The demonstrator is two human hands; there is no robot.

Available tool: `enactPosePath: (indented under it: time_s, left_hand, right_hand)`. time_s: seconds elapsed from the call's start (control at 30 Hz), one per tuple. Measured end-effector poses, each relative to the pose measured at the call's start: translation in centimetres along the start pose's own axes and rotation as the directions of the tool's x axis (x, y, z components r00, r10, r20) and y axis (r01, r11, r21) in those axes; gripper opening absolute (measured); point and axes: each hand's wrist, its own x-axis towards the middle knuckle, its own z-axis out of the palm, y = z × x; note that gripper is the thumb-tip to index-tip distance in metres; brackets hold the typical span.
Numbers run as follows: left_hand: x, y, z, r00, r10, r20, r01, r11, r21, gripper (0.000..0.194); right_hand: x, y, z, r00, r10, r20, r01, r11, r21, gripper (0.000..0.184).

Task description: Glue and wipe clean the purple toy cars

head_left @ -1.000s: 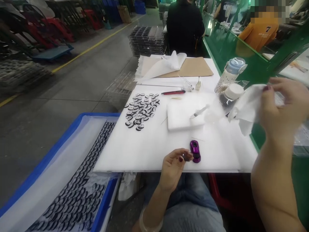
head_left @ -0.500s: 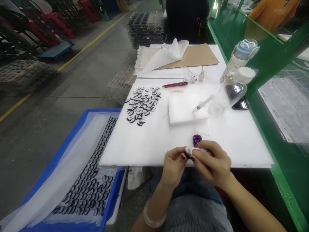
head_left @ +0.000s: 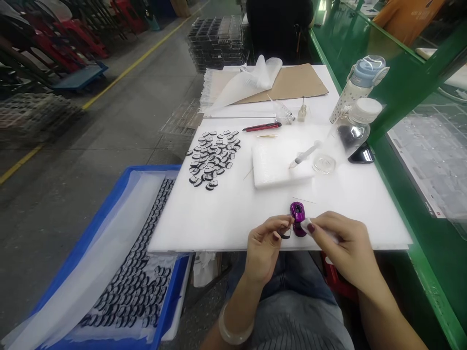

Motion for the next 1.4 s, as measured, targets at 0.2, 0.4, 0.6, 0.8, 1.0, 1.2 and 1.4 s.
enactPosePath:
  time_s: [0.2, 0.4, 0.6, 0.8, 1.0, 1.2, 1.4]
  left_hand:
    - [-0.2, -0.1, -0.5, 0.983, 0.065, 0.170, -0.093, 0.983, 0.161, 0.020]
    - [-0.5, -0.6, -0.7, 0.981, 0.126, 0.145, -0.153, 0.968, 0.201, 0.021]
    - [-0.2, 0.1, -0.2, 1.000, 0.015, 0.020, -0.015, 1.000, 0.011, 0.023]
    - [0.1, 0.6, 0.0, 0.993, -0.097, -0.061, 0.093, 0.994, -0.060, 0.031]
    - [-0.3, 1.5, -0.2, 1.000, -0.009, -0.028, 0.016, 0.970, 0.243, 0.031]
    - [0.5, 0.8, 0.4, 0.841, 0.385, 0.380, -0.476, 0.193, 0.858, 0.018]
    - [1.3, -0.6, 0.6, 0.783, 0.350, 0.514, -0.545, -0.011, 0.838, 0.017]
  right_hand:
    - [0.3, 0.9, 3.8, 0.890, 0.286, 0.354, -0.455, 0.585, 0.671, 0.027]
    - [0.1, 0.1, 5.3, 0.926, 0.233, 0.298, -0.376, 0.486, 0.789, 0.036]
    - [-0.2, 1.0, 4.9, 0.950, 0.264, 0.169, -0.303, 0.638, 0.708, 0.044]
    - [-0.8, 2.4, 3.5, 0.973, 0.200, -0.117, -0.102, 0.824, 0.558, 0.032]
    - [-1.4, 3.6, 1.6, 0.936, 0.239, -0.257, -0.117, 0.902, 0.416, 0.029]
    - [-1.1, 4.5, 0.4, 0.978, 0.129, -0.161, -0.138, 0.989, -0.046, 0.019]
    - [-0.7, 4.4, 0.8, 0.989, 0.069, -0.132, -0.092, 0.980, -0.175, 0.016]
